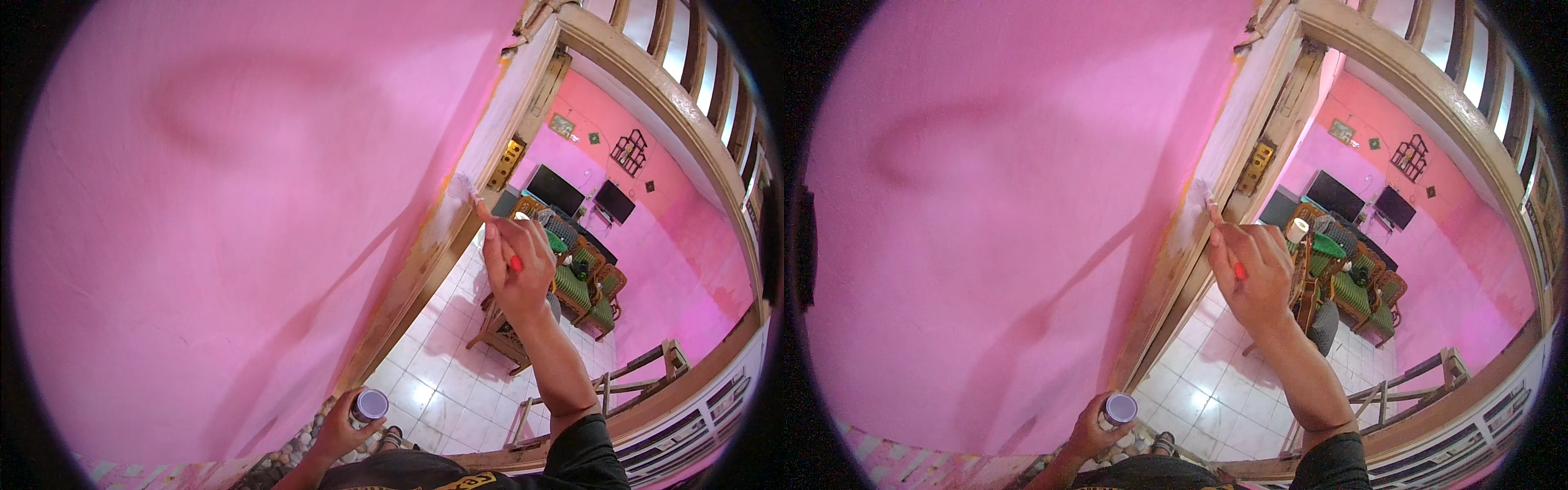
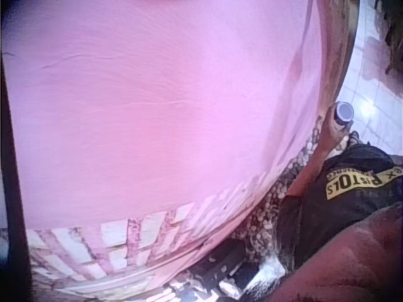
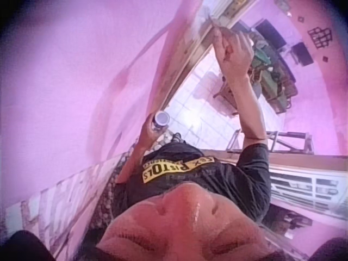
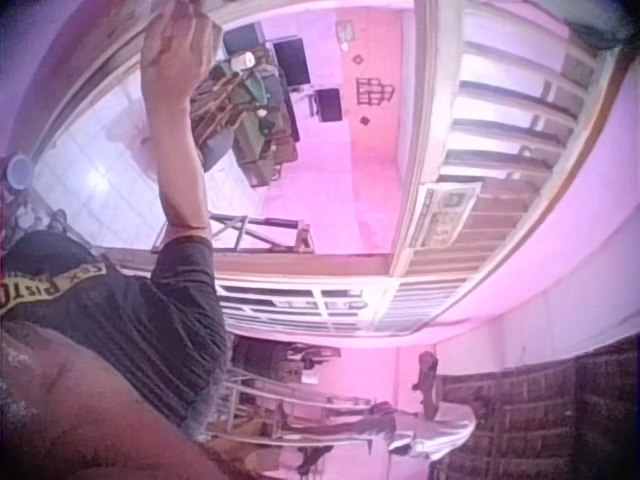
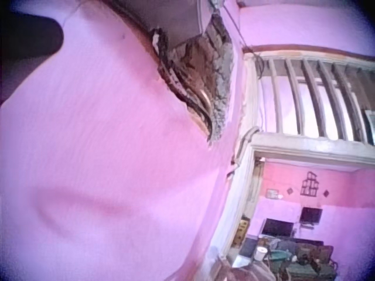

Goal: The person paints the upper bars of a door frame and the side of a wooden door using a brush and a small container of white paint.

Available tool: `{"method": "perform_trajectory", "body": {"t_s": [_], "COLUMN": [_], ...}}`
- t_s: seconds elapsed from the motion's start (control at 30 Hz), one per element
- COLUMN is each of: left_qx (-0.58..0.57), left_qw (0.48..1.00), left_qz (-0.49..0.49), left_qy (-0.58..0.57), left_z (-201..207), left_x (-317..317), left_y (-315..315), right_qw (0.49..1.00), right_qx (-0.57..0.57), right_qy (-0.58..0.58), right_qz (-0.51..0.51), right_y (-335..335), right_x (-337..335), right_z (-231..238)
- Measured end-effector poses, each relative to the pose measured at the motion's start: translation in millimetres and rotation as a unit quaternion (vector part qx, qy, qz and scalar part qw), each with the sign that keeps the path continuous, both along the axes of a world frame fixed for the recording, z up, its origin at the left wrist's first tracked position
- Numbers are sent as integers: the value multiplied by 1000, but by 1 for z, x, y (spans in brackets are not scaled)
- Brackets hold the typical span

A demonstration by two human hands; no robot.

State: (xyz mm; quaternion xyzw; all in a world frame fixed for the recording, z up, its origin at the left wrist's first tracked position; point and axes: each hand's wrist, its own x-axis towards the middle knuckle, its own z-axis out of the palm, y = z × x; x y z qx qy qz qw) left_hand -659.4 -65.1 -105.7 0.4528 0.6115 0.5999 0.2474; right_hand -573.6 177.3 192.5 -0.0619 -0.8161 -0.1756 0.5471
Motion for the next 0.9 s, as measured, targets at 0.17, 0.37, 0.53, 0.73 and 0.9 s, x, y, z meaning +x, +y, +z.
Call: {"method": "perform_trajectory", "body": {"t_s": [0.17, 0.37, 0.53, 0.73, 0.9], "left_qx": [-19, -25, -14, 4, 3], "left_qw": [1000, 1000, 1000, 1000, 999], "left_qz": [5, 7, 14, 14, 5], "left_qy": [-1, 15, 6, 13, 33], "left_z": [-3, 0, -1, 0, -8], "left_x": [1, -2, -1, -1, -5], "left_y": [-1, -5, -4, -5, 0], "right_qw": [991, 999, 997, 988, 999], "right_qx": [2, 29, 37, 24, 15], "right_qy": [-130, 6, -64, -149, 25], "right_qz": [13, -16, -3, -4, -26], "right_y": [0, 0, -5, -8, 1], "right_x": [3, -4, -2, 5, 7], "right_z": [-32, 32, 0, -19, 61]}}
